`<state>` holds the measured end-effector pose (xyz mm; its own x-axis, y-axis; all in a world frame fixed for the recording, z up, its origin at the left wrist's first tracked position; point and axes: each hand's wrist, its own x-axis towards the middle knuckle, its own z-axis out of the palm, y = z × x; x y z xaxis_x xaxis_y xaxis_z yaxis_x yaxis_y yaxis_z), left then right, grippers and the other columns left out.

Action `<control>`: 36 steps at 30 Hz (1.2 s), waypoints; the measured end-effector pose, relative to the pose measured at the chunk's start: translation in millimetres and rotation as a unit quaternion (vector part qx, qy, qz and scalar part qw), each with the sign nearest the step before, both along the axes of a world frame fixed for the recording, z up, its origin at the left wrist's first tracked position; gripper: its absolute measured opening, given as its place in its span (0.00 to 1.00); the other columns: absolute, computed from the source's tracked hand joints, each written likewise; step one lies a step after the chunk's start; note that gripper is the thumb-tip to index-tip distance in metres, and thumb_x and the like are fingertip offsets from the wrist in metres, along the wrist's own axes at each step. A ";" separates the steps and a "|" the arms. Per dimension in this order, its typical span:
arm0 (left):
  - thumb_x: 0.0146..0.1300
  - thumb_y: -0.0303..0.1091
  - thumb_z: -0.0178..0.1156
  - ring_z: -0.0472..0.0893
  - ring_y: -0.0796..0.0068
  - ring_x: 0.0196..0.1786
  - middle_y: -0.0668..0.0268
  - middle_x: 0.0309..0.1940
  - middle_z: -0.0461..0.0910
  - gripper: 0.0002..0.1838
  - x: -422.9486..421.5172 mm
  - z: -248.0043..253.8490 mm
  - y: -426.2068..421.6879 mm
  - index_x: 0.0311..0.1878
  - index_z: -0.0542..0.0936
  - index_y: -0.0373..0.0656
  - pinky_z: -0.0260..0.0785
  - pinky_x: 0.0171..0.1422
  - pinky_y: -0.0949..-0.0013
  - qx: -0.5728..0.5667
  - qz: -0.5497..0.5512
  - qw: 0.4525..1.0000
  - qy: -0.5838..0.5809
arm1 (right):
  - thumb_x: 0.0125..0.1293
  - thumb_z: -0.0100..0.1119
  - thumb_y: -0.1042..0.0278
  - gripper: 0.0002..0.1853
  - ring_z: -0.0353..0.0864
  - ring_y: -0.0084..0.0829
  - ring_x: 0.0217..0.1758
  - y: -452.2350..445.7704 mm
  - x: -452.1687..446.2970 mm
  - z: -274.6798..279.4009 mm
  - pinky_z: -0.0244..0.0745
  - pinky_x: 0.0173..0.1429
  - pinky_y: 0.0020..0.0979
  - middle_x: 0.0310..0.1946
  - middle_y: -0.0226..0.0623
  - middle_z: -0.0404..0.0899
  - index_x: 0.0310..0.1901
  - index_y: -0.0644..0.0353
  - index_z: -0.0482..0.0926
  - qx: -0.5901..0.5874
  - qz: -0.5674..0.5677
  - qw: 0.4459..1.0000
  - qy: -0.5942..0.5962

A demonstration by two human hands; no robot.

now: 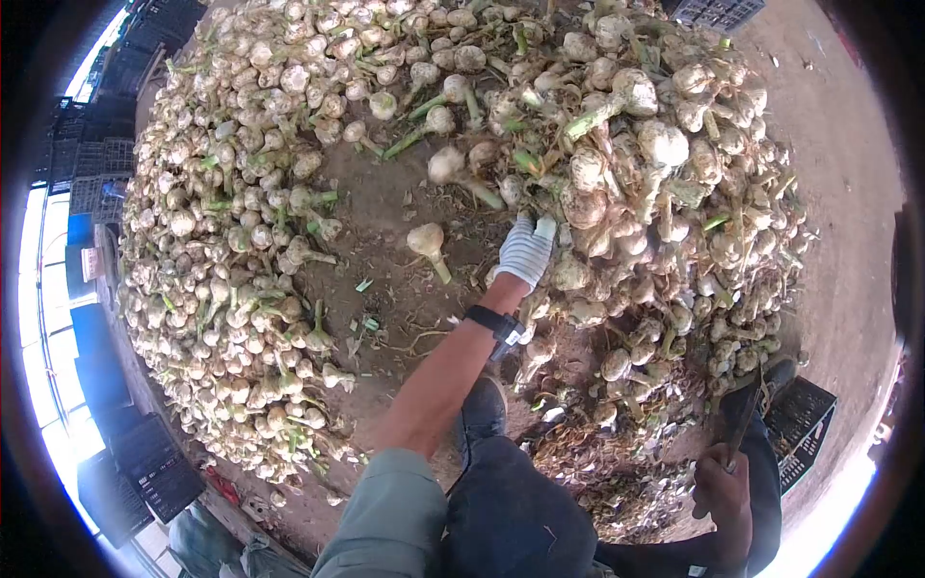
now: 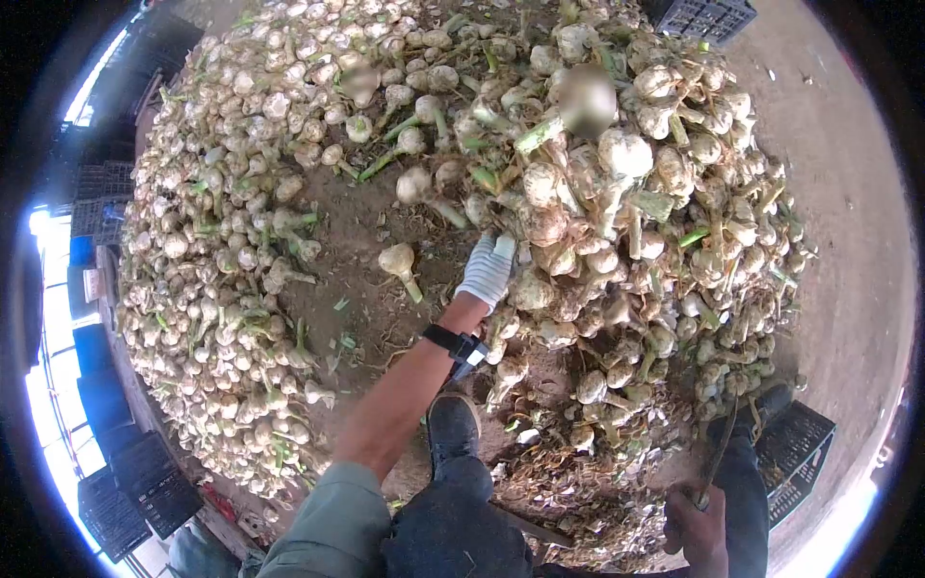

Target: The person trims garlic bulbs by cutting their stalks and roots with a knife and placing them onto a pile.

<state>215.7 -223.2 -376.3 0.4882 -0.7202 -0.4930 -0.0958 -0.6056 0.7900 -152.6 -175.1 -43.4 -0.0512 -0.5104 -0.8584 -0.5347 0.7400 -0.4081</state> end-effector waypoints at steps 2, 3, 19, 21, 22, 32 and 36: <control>0.68 0.53 0.50 0.80 0.52 0.42 0.47 0.37 0.80 0.30 -4.8 15.0 6.6 0.55 0.71 0.31 0.72 0.51 0.55 -0.086 0.007 0.996 0.027 | 0.56 0.61 0.63 0.11 0.67 0.22 0.10 2.0 16.2 7.2 0.60 0.13 0.24 0.13 0.29 0.68 0.30 0.63 0.77 -0.018 -0.010 0.999 -0.027; 0.68 0.47 0.53 0.80 0.51 0.40 0.47 0.40 0.80 0.26 -10.3 33.1 10.8 0.55 0.70 0.30 0.73 0.47 0.57 -0.023 -0.039 0.999 -0.026 | 0.56 0.62 0.62 0.12 0.67 0.22 0.10 1.1 26.4 13.1 0.60 0.13 0.24 0.13 0.29 0.68 0.31 0.63 0.77 -0.017 0.012 0.999 -0.034; 0.61 0.57 0.59 0.79 0.61 0.30 0.54 0.26 0.80 0.29 29.5 147.8 49.6 0.48 0.77 0.36 0.76 0.41 0.57 0.103 -0.419 0.894 -0.117 | 0.57 0.64 0.67 0.11 0.66 0.20 0.14 -7.6 53.4 30.3 0.59 0.16 0.24 0.16 0.28 0.69 0.37 0.64 0.76 -0.026 0.023 0.999 0.017; 0.63 0.50 0.58 0.81 0.65 0.25 0.52 0.29 0.82 0.22 95.1 168.3 36.1 0.51 0.80 0.41 0.77 0.33 0.62 0.028 -0.197 0.965 -0.172 | 0.57 0.64 0.68 0.12 0.66 0.20 0.14 -14.4 55.2 37.0 0.59 0.16 0.24 0.16 0.28 0.69 0.38 0.65 0.76 -0.025 0.027 0.999 0.010; 0.65 0.42 0.59 0.81 0.66 0.31 0.51 0.37 0.83 0.19 145.2 62.0 30.8 0.54 0.77 0.43 0.78 0.39 0.62 -0.152 -0.145 0.948 -0.240 | 0.58 0.64 0.68 0.12 0.66 0.19 0.14 -16.8 55.1 36.6 0.59 0.16 0.24 0.16 0.28 0.69 0.39 0.65 0.76 -0.022 0.038 0.999 0.002; 0.65 0.59 0.49 0.66 0.47 0.68 0.40 0.64 0.66 0.41 191.1 -23.6 -166.0 0.67 0.64 0.31 0.60 0.69 0.60 -0.015 -0.133 0.925 -0.356 | 0.57 0.62 0.71 0.08 0.69 0.19 0.15 -25.2 3.8 21.8 0.61 0.19 0.23 0.16 0.29 0.73 0.35 0.65 0.78 0.013 -0.001 0.997 0.071; 0.67 0.46 0.50 0.73 0.40 0.57 0.37 0.55 0.73 0.28 160.3 21.9 -152.7 0.59 0.70 0.31 0.67 0.60 0.56 -0.004 -0.099 0.966 -0.238 | 0.56 0.62 0.74 0.04 0.70 0.19 0.15 -28.9 -28.3 17.5 0.62 0.19 0.23 0.16 0.30 0.73 0.32 0.65 0.78 0.033 -0.041 0.998 0.028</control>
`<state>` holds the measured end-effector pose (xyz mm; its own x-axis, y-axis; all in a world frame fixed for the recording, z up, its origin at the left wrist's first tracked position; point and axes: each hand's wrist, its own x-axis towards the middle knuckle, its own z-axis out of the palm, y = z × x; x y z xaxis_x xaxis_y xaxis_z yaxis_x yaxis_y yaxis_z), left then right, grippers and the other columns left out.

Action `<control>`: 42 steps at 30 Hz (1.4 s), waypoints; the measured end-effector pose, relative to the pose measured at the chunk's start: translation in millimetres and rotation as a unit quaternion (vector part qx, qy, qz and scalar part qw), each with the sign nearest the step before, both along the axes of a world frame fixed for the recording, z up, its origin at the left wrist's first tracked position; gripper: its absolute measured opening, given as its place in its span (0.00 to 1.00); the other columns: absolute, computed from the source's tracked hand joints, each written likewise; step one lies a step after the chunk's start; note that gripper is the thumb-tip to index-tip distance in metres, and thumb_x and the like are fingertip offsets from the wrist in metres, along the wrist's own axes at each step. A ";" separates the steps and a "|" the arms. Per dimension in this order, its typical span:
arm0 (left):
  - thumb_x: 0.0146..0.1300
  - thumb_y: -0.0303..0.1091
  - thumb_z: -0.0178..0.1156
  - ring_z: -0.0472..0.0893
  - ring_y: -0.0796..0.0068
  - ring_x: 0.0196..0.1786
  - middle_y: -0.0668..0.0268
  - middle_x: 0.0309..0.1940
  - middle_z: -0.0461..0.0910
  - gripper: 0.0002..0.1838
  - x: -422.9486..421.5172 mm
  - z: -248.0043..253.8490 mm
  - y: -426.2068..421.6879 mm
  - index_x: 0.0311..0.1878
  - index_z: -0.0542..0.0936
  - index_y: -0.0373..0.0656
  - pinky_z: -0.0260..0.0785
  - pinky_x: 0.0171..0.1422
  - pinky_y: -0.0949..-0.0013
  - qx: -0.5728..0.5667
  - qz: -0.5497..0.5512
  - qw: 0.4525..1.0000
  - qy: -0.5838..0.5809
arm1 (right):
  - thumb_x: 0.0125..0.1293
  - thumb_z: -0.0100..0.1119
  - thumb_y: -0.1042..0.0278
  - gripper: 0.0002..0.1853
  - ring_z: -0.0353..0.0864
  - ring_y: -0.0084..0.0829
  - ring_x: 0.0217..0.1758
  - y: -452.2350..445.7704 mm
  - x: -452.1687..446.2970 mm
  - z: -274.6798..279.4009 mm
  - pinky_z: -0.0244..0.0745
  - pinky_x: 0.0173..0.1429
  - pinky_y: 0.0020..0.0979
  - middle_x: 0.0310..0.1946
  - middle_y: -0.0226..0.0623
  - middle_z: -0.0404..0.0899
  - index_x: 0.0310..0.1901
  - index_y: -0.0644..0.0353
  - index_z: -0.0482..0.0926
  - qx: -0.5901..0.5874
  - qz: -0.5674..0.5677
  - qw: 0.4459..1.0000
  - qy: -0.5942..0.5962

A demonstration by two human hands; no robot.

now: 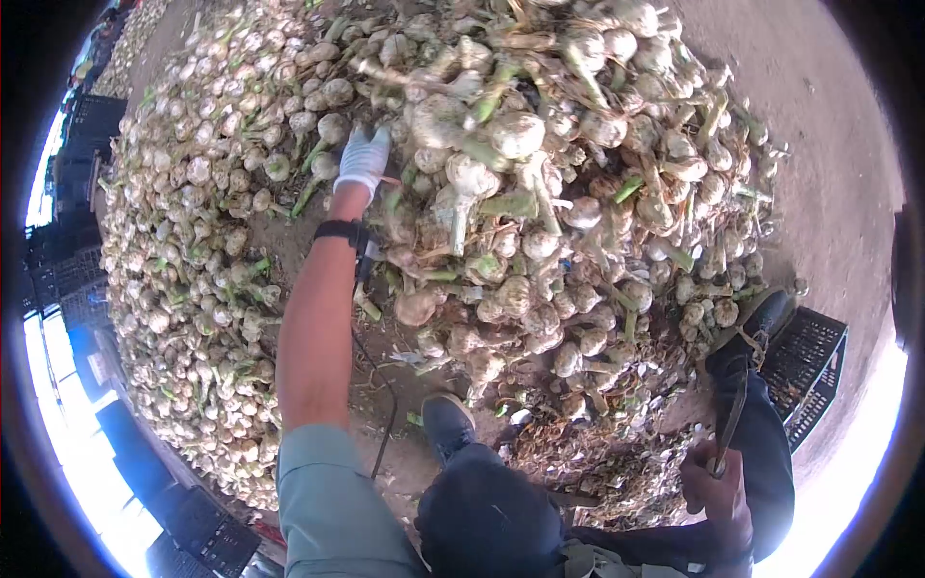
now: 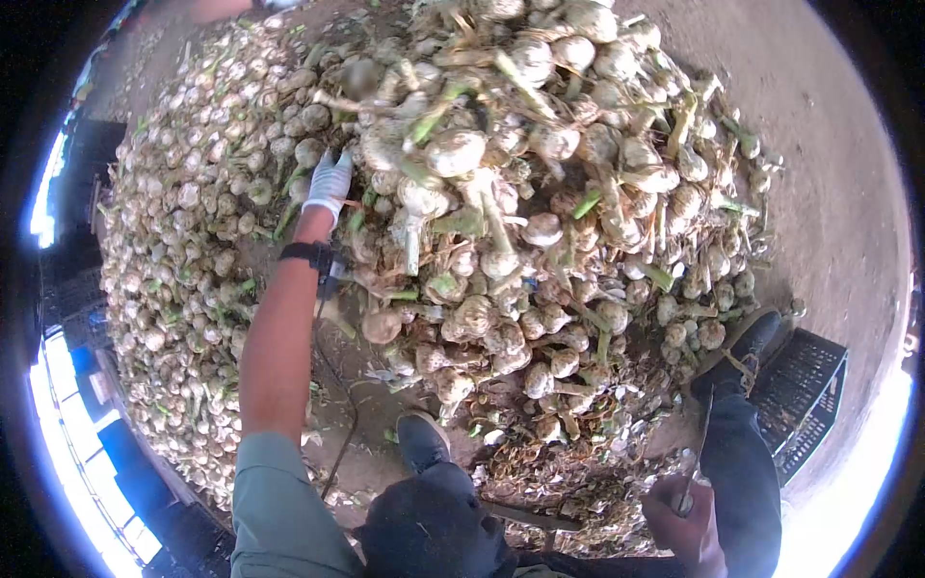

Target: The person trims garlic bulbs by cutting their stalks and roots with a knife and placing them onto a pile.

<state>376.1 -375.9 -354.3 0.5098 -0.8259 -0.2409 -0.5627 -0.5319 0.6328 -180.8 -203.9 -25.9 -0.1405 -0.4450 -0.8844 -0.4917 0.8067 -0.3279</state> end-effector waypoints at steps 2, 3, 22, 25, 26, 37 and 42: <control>0.67 0.35 0.49 0.75 0.39 0.53 0.37 0.52 0.74 0.21 -21.6 4.5 14.1 0.59 0.71 0.36 0.69 0.56 0.54 -0.021 0.064 0.998 0.021 | 0.55 0.60 0.76 0.02 0.71 0.19 0.15 1.4 -23.0 -2.5 0.62 0.19 0.23 0.16 0.31 0.73 0.30 0.65 0.78 0.021 0.002 0.999 -0.045; 0.66 0.31 0.48 0.76 0.39 0.52 0.36 0.53 0.73 0.20 -24.9 -5.5 25.4 0.60 0.70 0.37 0.70 0.55 0.53 -0.031 -0.102 0.984 -0.145 | 0.55 0.60 0.77 0.02 0.71 0.20 0.15 2.8 -28.3 -2.9 0.62 0.19 0.24 0.16 0.31 0.73 0.30 0.65 0.77 -0.004 0.008 0.999 -0.033; 0.71 0.47 0.47 0.74 0.45 0.53 0.38 0.54 0.73 0.28 -206.3 -0.2 124.5 0.58 0.68 0.26 0.66 0.59 0.57 -0.068 0.119 0.955 0.262 | 0.53 0.59 0.66 0.11 0.67 0.23 0.13 29.7 -6.9 10.2 0.61 0.18 0.26 0.14 0.33 0.69 0.31 0.67 0.76 0.002 -0.028 0.998 -0.051; 0.69 0.50 0.50 0.76 0.42 0.48 0.38 0.46 0.77 0.31 -229.2 -42.8 128.4 0.57 0.68 0.25 0.70 0.55 0.57 -0.072 0.098 0.950 0.286 | 0.54 0.58 0.65 0.12 0.67 0.23 0.13 36.1 4.4 8.8 0.60 0.17 0.26 0.13 0.32 0.68 0.31 0.67 0.76 -0.022 0.041 0.998 -0.037; 0.69 0.52 0.50 0.77 0.41 0.46 0.38 0.43 0.78 0.32 -238.8 14.2 127.1 0.56 0.68 0.25 0.72 0.54 0.56 -0.030 0.063 0.961 0.267 | 0.54 0.58 0.65 0.12 0.67 0.23 0.13 38.5 7.9 8.0 0.60 0.17 0.26 0.13 0.32 0.68 0.31 0.67 0.76 -0.032 0.049 0.998 -0.036; 0.61 0.60 0.57 0.83 0.63 0.42 0.43 0.41 0.81 0.46 -241.0 183.9 170.1 0.67 0.61 0.26 0.78 0.46 0.65 0.146 -0.236 0.944 0.177 | 0.57 0.61 0.62 0.13 0.67 0.22 0.13 56.0 51.7 18.9 0.59 0.17 0.25 0.15 0.29 0.70 0.34 0.66 0.77 -0.085 0.060 0.991 -0.083; 0.62 0.35 0.60 0.80 0.65 0.44 0.50 0.42 0.79 0.24 -63.9 86.6 207.2 0.57 0.70 0.30 0.78 0.49 0.59 -0.304 0.282 0.779 0.471 | 0.57 0.62 0.61 0.14 0.68 0.21 0.13 53.7 50.0 9.2 0.61 0.17 0.25 0.15 0.29 0.70 0.34 0.66 0.77 -0.093 0.058 0.992 -0.070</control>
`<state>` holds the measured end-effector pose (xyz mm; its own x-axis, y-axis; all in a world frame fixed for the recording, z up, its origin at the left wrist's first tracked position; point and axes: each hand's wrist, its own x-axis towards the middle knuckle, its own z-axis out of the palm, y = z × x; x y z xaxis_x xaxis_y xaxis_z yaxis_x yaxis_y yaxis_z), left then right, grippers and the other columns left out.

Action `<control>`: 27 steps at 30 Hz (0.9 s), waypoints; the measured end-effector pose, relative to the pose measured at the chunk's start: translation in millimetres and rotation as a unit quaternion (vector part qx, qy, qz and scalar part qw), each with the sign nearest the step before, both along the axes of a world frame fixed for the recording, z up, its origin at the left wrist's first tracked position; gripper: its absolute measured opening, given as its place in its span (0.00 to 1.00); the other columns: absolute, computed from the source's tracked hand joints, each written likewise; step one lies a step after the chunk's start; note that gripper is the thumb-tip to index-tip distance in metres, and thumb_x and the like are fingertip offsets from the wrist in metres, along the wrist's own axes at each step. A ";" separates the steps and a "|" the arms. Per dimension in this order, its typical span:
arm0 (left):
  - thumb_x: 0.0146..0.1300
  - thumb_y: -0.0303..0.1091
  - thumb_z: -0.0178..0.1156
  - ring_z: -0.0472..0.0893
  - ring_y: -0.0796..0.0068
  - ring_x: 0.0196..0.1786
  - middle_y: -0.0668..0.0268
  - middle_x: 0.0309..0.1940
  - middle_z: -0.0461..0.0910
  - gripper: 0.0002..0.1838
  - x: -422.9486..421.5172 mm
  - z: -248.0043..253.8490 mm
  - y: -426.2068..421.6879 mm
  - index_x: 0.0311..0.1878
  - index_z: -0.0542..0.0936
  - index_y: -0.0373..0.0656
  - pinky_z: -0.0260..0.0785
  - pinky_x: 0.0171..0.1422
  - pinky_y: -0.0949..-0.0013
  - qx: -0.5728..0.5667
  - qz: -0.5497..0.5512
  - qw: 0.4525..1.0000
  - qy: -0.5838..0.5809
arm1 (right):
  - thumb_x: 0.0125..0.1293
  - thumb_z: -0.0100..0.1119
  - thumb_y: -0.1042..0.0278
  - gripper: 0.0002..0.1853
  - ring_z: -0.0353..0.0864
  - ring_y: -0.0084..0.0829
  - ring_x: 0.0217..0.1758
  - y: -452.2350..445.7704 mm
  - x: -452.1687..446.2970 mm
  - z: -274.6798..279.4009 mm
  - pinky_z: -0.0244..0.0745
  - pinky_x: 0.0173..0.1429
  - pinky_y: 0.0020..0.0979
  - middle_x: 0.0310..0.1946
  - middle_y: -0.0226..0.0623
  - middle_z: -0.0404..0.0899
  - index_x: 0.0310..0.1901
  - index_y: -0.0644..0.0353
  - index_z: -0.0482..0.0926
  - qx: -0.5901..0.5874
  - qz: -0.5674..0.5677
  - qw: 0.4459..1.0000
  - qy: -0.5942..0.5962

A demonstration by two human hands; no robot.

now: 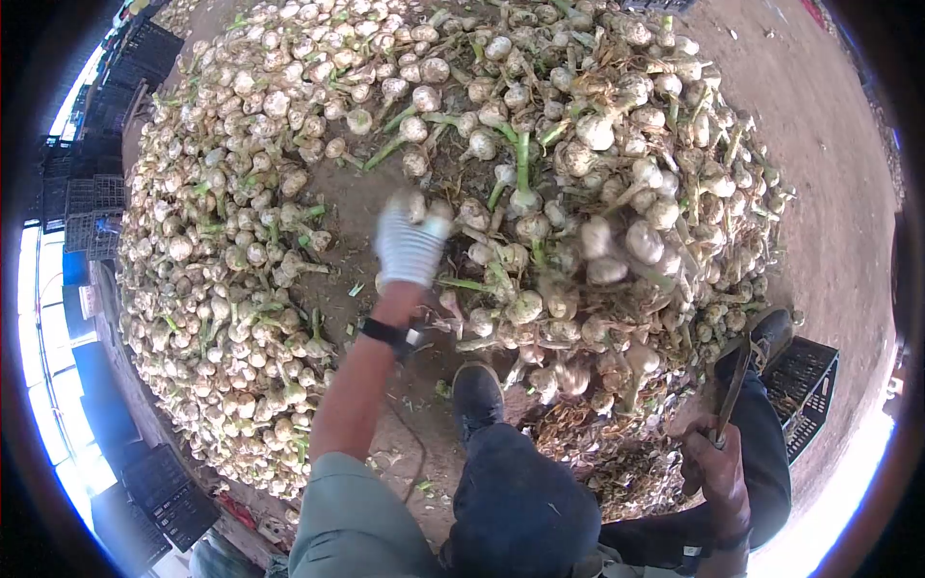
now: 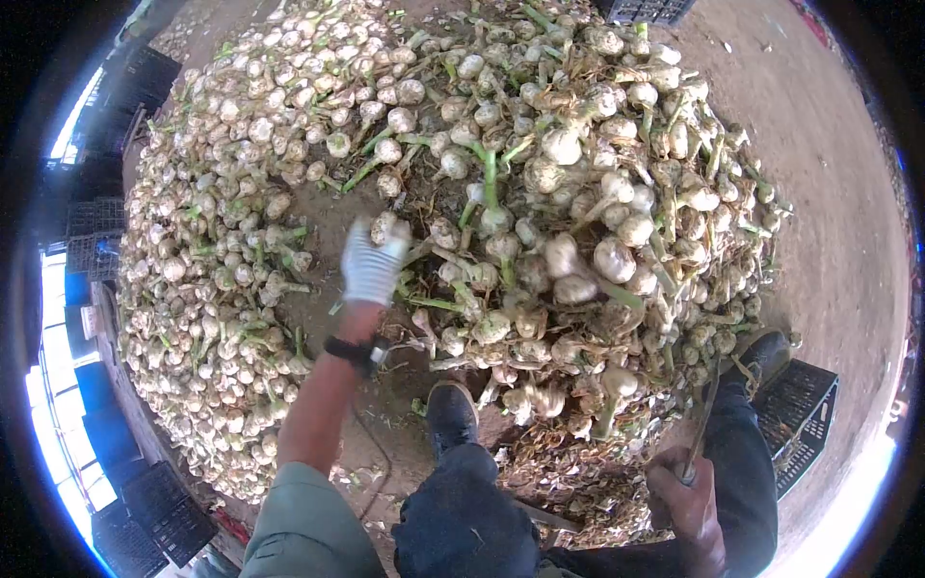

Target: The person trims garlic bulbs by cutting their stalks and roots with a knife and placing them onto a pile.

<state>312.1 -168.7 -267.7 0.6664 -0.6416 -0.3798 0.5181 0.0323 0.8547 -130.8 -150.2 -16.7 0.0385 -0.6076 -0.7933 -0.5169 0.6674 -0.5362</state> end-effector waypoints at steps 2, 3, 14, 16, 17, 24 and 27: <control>0.63 0.36 0.59 0.79 0.55 0.46 0.47 0.48 0.76 0.24 65.8 -39.1 15.4 0.58 0.69 0.31 0.74 0.54 0.51 0.417 -0.065 0.767 -0.483 | 0.58 0.62 0.61 0.15 0.68 0.22 0.13 -2.9 5.5 1.5 0.61 0.16 0.26 0.16 0.30 0.70 0.35 0.66 0.76 0.026 -0.001 0.999 -0.019; 0.63 0.36 0.59 0.79 0.55 0.46 0.47 0.48 0.76 0.24 76.4 -75.1 18.0 0.58 0.69 0.31 0.74 0.54 0.51 0.420 -0.063 0.765 -0.483 | 0.58 0.62 0.61 0.15 0.68 0.22 0.13 -3.1 8.2 1.1 0.61 0.16 0.26 0.16 0.30 0.70 0.35 0.66 0.76 0.028 0.002 0.999 -0.020; 0.62 0.60 0.55 0.72 0.42 0.63 0.29 0.64 0.60 0.47 -83.9 10.3 -46.5 0.72 0.53 0.33 0.67 0.65 0.59 0.335 -0.396 0.771 -0.370 | 0.56 0.63 0.65 0.12 0.69 0.22 0.14 -14.9 13.1 -4.9 0.61 0.16 0.26 0.16 0.31 0.71 0.34 0.66 0.76 0.060 0.034 0.997 0.039; 0.61 0.61 0.53 0.76 0.45 0.59 0.33 0.61 0.67 0.46 -58.6 20.3 -35.9 0.72 0.56 0.37 0.69 0.62 0.59 0.323 -0.477 0.706 -0.413 | 0.56 0.63 0.65 0.11 0.69 0.22 0.14 -19.1 8.7 -10.0 0.61 0.16 0.26 0.15 0.31 0.71 0.33 0.66 0.76 0.063 0.033 0.997 0.034; 0.61 0.60 0.53 0.82 0.51 0.48 0.39 0.49 0.78 0.40 -36.6 25.4 -38.1 0.66 0.68 0.35 0.75 0.54 0.60 0.296 -0.496 0.697 -0.424 | 0.56 0.63 0.66 0.11 0.69 0.22 0.13 -22.3 9.3 -11.7 0.61 0.16 0.26 0.15 0.31 0.71 0.32 0.66 0.76 0.063 0.030 0.997 0.032; 0.58 0.47 0.66 0.73 0.49 0.62 0.43 0.59 0.73 0.38 120.5 1.0 -128.7 0.66 0.66 0.34 0.64 0.66 0.60 0.249 -0.151 0.844 -0.450 | 0.56 0.60 0.61 0.13 0.65 0.21 0.10 -48.3 29.7 -14.6 0.58 0.13 0.23 0.12 0.29 0.68 0.30 0.64 0.75 0.056 0.038 0.995 0.068; 0.54 0.49 0.67 0.68 0.48 0.67 0.42 0.65 0.67 0.47 156.5 -26.3 -167.5 0.70 0.59 0.33 0.61 0.70 0.60 0.383 -0.145 0.759 -0.506 | 0.56 0.60 0.64 0.11 0.65 0.20 0.09 -56.2 36.5 -12.9 0.58 0.12 0.24 0.12 0.29 0.68 0.30 0.65 0.76 0.044 0.004 0.994 0.101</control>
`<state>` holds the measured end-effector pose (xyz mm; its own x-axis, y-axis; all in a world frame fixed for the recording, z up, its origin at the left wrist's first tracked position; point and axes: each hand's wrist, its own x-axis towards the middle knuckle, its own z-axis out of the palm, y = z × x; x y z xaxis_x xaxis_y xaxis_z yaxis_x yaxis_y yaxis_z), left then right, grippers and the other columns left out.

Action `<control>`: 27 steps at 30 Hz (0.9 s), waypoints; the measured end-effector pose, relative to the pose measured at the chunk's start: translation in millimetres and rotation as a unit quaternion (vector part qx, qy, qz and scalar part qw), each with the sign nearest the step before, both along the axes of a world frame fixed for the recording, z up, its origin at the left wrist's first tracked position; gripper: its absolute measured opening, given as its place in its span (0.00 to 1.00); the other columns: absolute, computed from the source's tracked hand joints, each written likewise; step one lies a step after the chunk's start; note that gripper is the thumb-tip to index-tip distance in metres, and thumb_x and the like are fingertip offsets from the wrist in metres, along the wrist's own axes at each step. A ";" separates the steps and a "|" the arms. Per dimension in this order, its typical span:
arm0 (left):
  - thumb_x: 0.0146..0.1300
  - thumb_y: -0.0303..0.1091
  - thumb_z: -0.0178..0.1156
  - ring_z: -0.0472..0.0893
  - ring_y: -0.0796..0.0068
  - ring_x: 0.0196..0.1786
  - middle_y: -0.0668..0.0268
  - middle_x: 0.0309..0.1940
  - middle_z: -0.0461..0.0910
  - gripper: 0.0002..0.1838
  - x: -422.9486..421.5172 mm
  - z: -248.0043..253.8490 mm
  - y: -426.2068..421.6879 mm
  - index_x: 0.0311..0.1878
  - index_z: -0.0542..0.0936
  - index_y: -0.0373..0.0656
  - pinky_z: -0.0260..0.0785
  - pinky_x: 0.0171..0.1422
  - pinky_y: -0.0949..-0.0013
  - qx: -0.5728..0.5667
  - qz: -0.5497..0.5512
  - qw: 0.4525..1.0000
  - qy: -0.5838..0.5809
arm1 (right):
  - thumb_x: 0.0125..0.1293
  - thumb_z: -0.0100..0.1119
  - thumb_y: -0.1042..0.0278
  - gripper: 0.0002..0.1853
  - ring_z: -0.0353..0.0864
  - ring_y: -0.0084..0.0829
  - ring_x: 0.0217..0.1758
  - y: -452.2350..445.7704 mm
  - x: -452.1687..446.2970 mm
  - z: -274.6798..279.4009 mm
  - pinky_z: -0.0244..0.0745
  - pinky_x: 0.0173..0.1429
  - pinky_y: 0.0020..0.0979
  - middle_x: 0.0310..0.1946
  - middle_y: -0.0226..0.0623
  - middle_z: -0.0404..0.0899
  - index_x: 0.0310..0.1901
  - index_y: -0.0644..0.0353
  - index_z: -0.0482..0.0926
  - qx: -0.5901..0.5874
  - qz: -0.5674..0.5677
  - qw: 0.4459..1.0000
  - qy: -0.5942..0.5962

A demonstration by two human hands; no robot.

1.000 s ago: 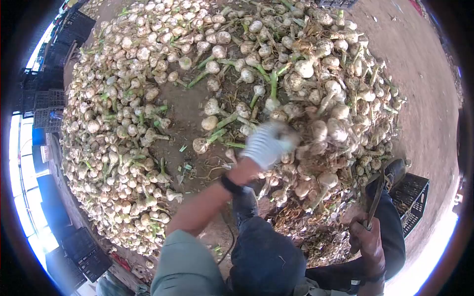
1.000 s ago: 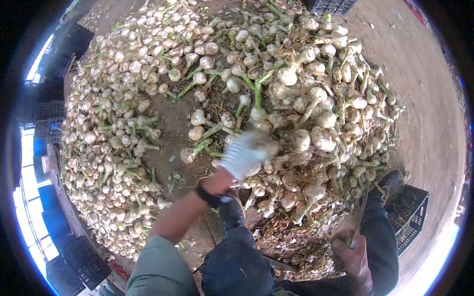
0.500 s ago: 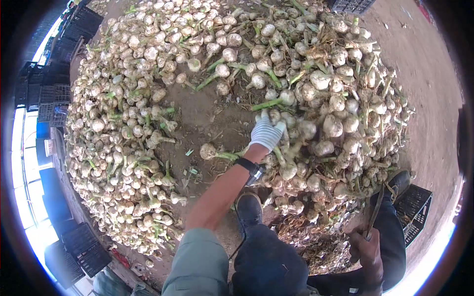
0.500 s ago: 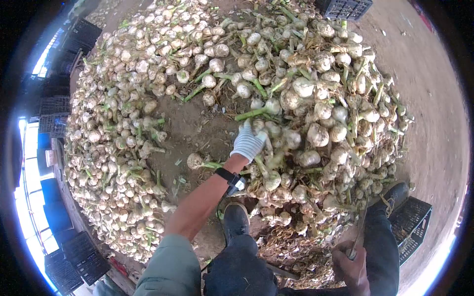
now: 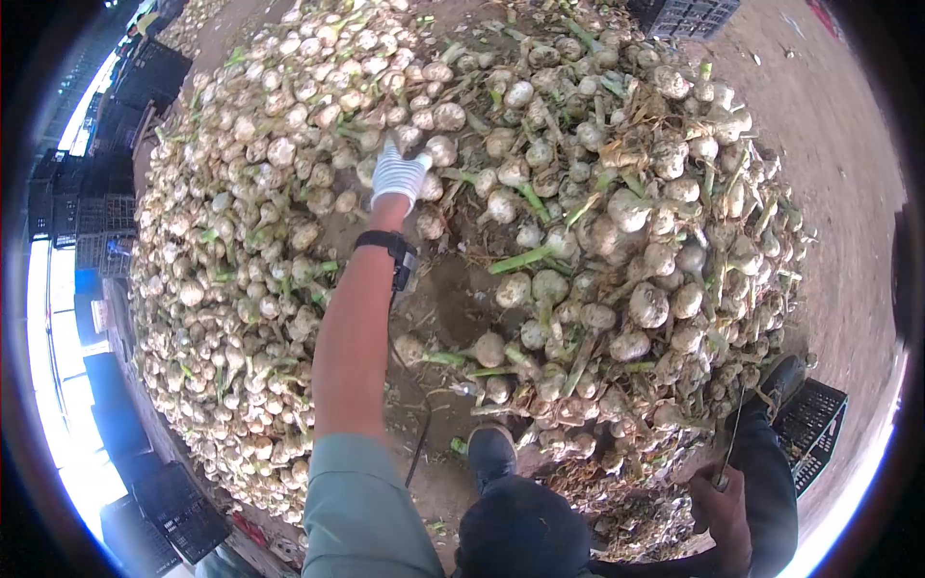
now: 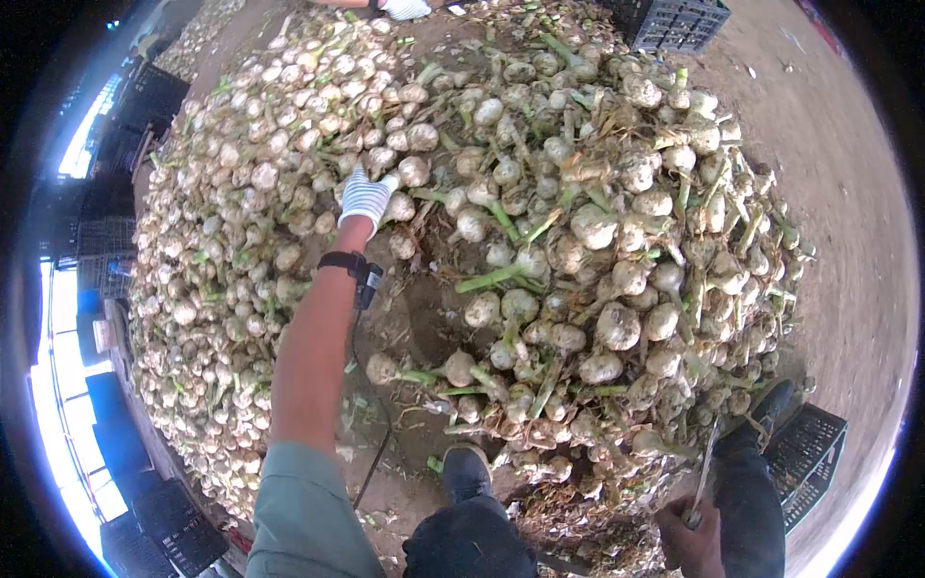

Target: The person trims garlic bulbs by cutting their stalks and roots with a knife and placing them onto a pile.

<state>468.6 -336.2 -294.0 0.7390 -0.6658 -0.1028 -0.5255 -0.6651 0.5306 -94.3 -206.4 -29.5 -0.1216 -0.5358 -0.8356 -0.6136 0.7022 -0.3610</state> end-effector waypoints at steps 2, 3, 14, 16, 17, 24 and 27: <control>0.52 0.51 0.68 0.65 0.48 0.69 0.41 0.67 0.64 0.50 15.6 -8.8 -15.5 0.72 0.56 0.34 0.59 0.71 0.61 0.031 0.010 0.999 0.024 | 0.56 0.60 0.65 0.11 0.65 0.20 0.09 -3.6 -10.0 -6.3 0.59 0.12 0.23 0.12 0.30 0.69 0.31 0.65 0.75 0.005 0.027 1.000 0.000; 0.52 0.52 0.68 0.65 0.48 0.69 0.42 0.67 0.64 0.50 22.8 -14.6 -21.7 0.72 0.57 0.35 0.59 0.71 0.61 0.049 0.022 0.998 0.033 | 0.56 0.60 0.65 0.11 0.65 0.20 0.09 -1.8 -16.0 -12.8 0.59 0.12 0.23 0.12 0.30 0.69 0.31 0.65 0.75 0.005 0.025 1.000 -0.002; 0.60 0.39 0.55 0.77 0.49 0.54 0.42 0.55 0.75 0.30 -28.7 -57.1 -31.4 0.62 0.67 0.32 0.69 0.61 0.57 -0.010 -0.017 0.983 0.180 | 0.55 0.55 0.68 0.08 0.65 0.20 0.09 -20.0 -20.6 -31.3 0.59 0.12 0.25 0.11 0.30 0.68 0.24 0.64 0.74 0.064 0.023 0.997 0.040; 0.57 0.41 0.58 0.77 0.50 0.56 0.44 0.58 0.74 0.36 -45.8 -76.6 -2.9 0.67 0.64 0.34 0.68 0.65 0.61 0.143 -0.218 0.964 0.048 | 0.55 0.55 0.68 0.08 0.66 0.20 0.09 -26.0 -13.7 -23.5 0.59 0.12 0.25 0.11 0.30 0.68 0.23 0.63 0.74 0.065 0.018 0.997 0.041; 0.57 0.28 0.62 0.77 0.70 0.55 0.56 0.53 0.78 0.25 -72.8 -29.2 11.4 0.60 0.74 0.42 0.69 0.64 0.65 -0.070 -0.189 0.911 0.360 | 0.54 0.55 0.68 0.09 0.66 0.20 0.09 -29.2 -9.2 -20.0 0.58 0.11 0.25 0.11 0.30 0.68 0.23 0.63 0.74 0.060 0.005 0.997 0.042; 0.53 0.59 0.64 0.74 0.52 0.61 0.49 0.60 0.73 0.42 -20.2 36.8 -89.2 0.65 0.68 0.39 0.65 0.67 0.60 0.046 -0.160 0.984 -0.060 | 0.53 0.58 0.66 0.09 0.66 0.21 0.09 -25.6 -9.7 -31.0 0.60 0.11 0.26 0.11 0.31 0.68 0.22 0.62 0.74 0.057 -0.019 0.997 0.048; 0.53 0.60 0.63 0.67 0.51 0.67 0.50 0.66 0.67 0.43 -21.5 -18.7 -114.8 0.65 0.67 0.40 0.62 0.69 0.55 0.092 -0.086 0.987 -0.104 | 0.54 0.58 0.67 0.10 0.65 0.21 0.09 -26.8 -10.8 -25.9 0.60 0.11 0.27 0.11 0.30 0.68 0.21 0.61 0.73 0.086 0.000 0.995 0.042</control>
<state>447.1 -451.1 -312.6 0.6342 -0.7676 -0.0927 -0.7236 -0.6315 0.2784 -105.1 -233.2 -55.4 -0.1955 -0.3850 -0.9020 -0.6363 0.7496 -0.1821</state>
